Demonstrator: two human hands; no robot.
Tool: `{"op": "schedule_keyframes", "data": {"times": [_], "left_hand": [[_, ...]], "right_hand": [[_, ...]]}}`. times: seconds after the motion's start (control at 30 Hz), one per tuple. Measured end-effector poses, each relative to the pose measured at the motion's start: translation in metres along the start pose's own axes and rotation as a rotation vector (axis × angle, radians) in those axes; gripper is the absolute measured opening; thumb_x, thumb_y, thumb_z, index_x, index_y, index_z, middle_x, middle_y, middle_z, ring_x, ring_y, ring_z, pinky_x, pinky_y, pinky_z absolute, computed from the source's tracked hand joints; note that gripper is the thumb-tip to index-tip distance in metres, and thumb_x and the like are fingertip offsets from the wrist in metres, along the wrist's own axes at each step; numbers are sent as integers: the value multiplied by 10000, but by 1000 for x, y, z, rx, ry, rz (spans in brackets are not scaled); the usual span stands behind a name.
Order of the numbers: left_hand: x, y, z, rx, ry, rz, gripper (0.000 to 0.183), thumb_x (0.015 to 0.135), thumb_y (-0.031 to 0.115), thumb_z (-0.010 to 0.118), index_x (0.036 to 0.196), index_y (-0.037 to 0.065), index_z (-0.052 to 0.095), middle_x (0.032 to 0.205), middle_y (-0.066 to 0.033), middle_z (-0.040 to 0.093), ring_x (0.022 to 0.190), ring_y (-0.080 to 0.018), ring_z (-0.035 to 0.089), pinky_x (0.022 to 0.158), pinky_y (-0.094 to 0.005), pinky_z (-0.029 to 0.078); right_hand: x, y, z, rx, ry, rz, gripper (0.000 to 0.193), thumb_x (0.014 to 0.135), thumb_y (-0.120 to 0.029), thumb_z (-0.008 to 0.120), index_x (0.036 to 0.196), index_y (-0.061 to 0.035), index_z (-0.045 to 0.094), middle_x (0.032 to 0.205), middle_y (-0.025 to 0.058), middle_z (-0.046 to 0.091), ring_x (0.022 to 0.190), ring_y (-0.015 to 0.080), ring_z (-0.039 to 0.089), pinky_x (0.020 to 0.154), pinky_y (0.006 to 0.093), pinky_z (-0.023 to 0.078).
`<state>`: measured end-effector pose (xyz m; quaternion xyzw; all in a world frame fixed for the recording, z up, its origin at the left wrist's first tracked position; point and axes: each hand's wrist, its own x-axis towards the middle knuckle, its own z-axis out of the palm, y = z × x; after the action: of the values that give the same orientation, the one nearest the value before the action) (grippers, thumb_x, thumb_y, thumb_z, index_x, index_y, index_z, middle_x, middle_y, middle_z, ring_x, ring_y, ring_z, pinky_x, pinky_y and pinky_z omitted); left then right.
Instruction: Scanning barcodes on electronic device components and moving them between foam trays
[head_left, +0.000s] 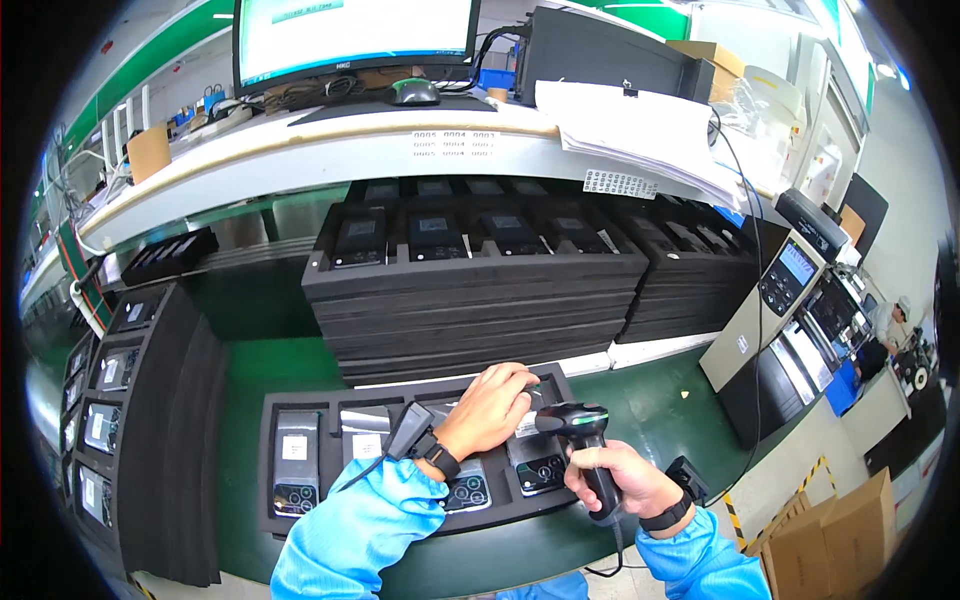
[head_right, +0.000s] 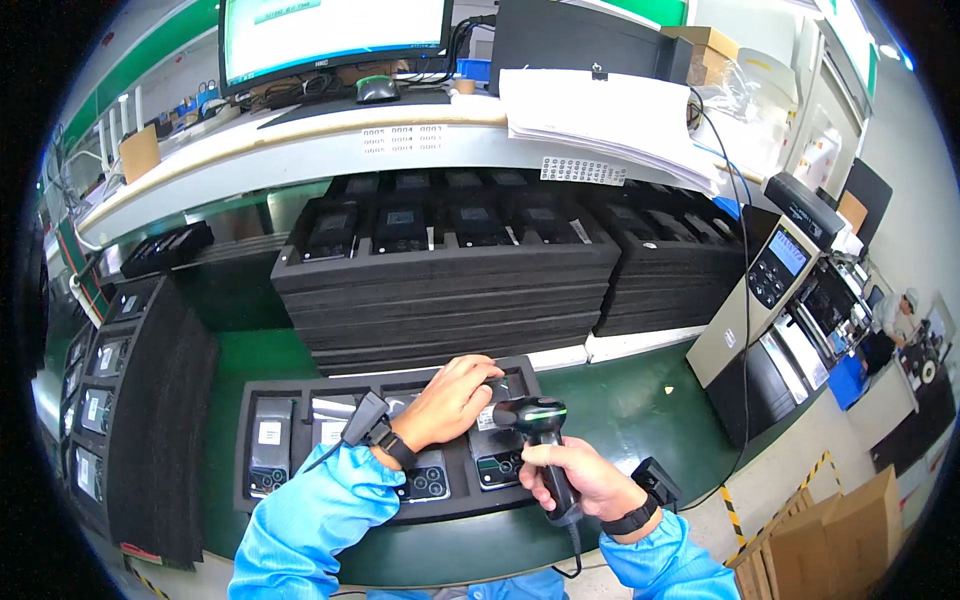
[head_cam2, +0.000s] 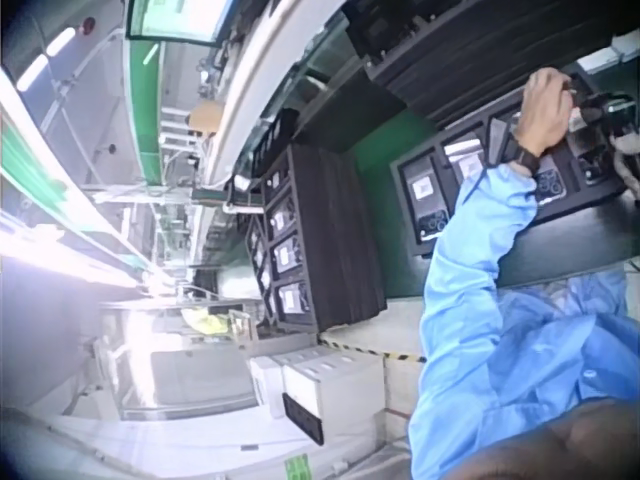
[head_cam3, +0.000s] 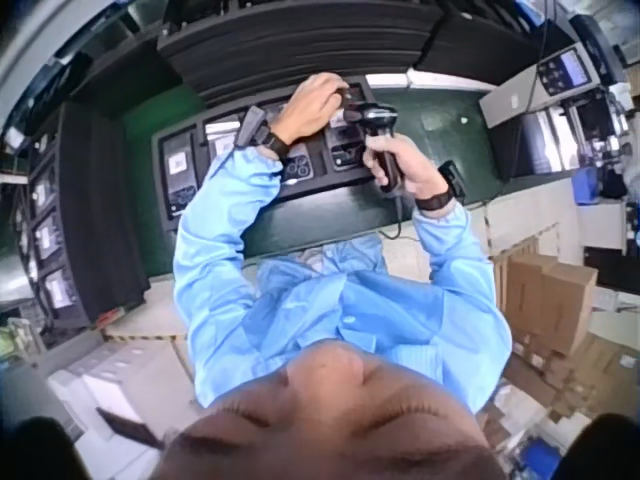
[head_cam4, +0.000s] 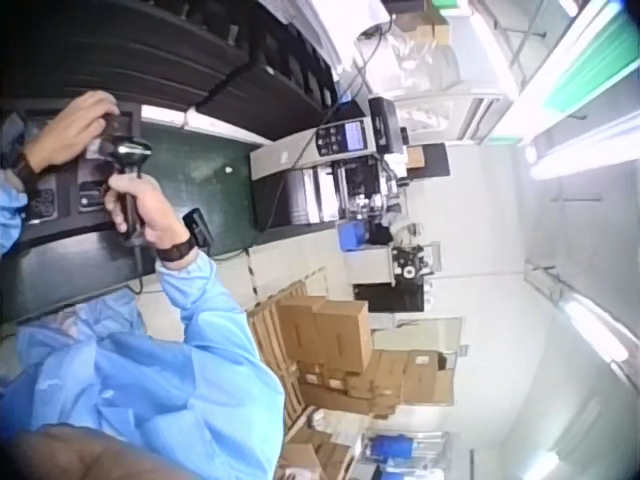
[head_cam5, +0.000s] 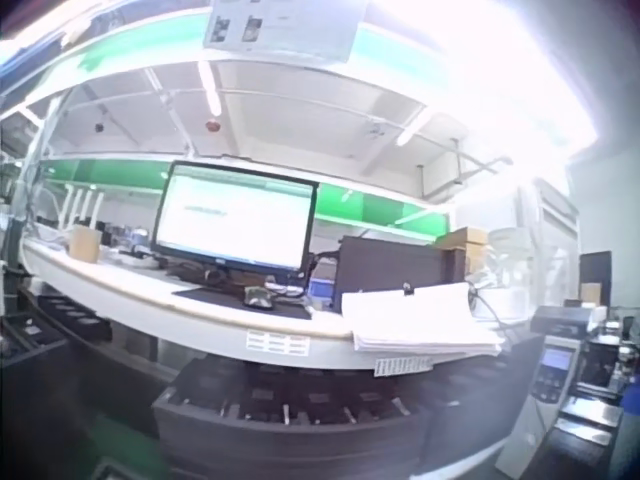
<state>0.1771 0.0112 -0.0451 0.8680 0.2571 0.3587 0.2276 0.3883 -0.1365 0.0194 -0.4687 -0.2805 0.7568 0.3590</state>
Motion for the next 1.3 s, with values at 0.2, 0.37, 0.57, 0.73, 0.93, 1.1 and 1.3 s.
{"op": "schedule_keyframes", "data": {"times": [0.2, 0.37, 0.57, 0.73, 0.93, 1.1, 1.3], "left_hand": [[-3, 6, 11, 285, 31, 43, 348, 946, 290, 593, 1238, 123, 682, 1407, -199, 530, 1292, -401, 484, 1122, -522, 355], [-1, 14, 17, 426, -8, 2, 364, 928, 354, 609, 1233, 174, 691, 1438, -196, 516, 1296, -397, 475, 1125, -530, 338], [5, 12, 21, 425, -51, -48, 347, 936, 375, 607, 1204, 166, 681, 1369, -194, 542, 1256, -398, 488, 1061, -525, 375], [12, 8, 24, 243, 66, -31, 360, 939, 423, 617, 1166, 144, 638, 1270, -184, 583, 1169, -408, 555, 999, -535, 419], [9, 6, 10, -94, 108, -114, 376, 972, 383, 598, 1122, 58, 486, 1083, -166, 561, 1096, -351, 539, 1002, -466, 363], [10, 5, 10, -59, 99, -109, 363, 968, 365, 600, 1124, 59, 482, 1080, -168, 565, 1071, -353, 546, 985, -461, 374], [8, 8, 9, -87, 118, -127, 350, 955, 351, 612, 1107, 63, 485, 1065, -162, 582, 1076, -356, 561, 1013, -471, 375]], "right_hand": [[-22, -8, -41, -131, 150, -242, 477, 963, -153, 673, 1351, -23, 429, 995, 247, 716, 643, 205, 705, 505, 271, 543], [-3, -7, -93, -466, 731, -337, 279, 862, -34, 663, 1135, -21, 612, 774, 13, 595, 640, 132, 632, 550, 296, 532], [36, 5, -125, -665, 841, -373, 246, 824, -126, 710, 1015, 16, 648, 713, 44, 629, 555, 137, 607, 506, 302, 507], [54, -2, -125, -622, 853, -377, 235, 791, -143, 722, 962, 2, 651, 681, 53, 627, 525, 151, 591, 471, 316, 478], [56, -6, -116, -775, 827, -368, 203, 805, -88, 676, 975, 17, 641, 634, 70, 620, 459, 154, 567, 415, 312, 451], [57, -5, -117, -758, 847, -384, 201, 805, -87, 675, 970, 24, 639, 635, 66, 620, 459, 148, 567, 414, 307, 448], [60, -2, -121, -751, 825, -412, 176, 807, -87, 671, 950, 7, 631, 618, 54, 602, 450, 130, 546, 405, 289, 429]]}}
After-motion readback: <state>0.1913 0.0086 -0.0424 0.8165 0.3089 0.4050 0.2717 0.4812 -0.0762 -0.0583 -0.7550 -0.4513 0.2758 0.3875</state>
